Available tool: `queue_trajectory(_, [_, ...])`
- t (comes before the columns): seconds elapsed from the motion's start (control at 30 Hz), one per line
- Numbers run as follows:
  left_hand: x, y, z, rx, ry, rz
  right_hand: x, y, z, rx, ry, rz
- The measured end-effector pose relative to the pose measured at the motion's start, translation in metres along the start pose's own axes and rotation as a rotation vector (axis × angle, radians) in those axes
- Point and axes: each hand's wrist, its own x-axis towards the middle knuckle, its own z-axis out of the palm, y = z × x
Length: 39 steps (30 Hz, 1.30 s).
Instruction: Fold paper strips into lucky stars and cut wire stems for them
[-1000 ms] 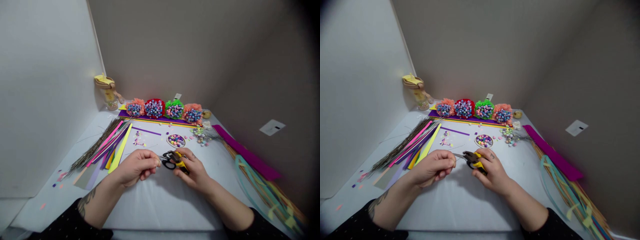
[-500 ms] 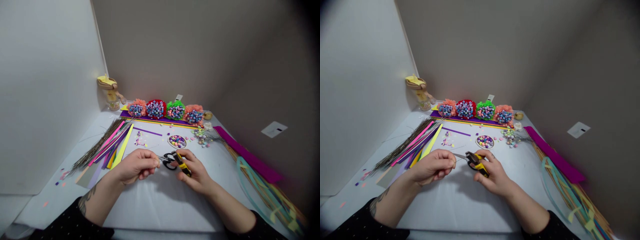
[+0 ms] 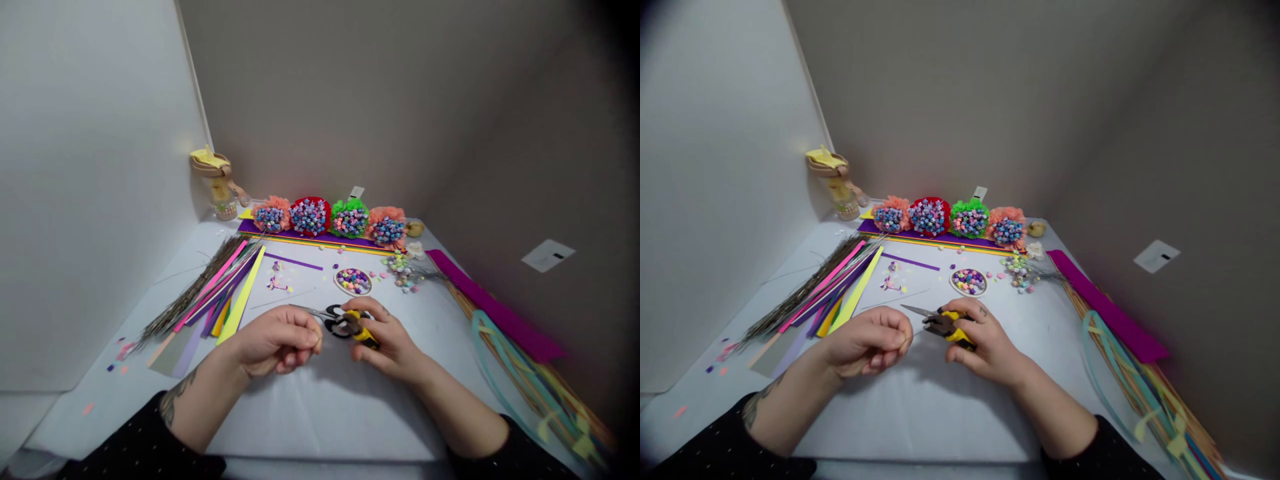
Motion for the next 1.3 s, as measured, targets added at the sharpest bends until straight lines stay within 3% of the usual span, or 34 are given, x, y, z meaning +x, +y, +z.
queue_trajectory(0.47, [0.0033,-0.0029,0.0020,-0.100,-0.180,-0.055,0.0014,-0.0036,-0.0010,0.014,0.004,-0.043])
queue_trajectory(1.3, [0.0038,-0.0045,-0.0002,-0.097,-0.176,-0.070,0.0000,-0.0038,0.0005,0.025,-0.012,-0.050])
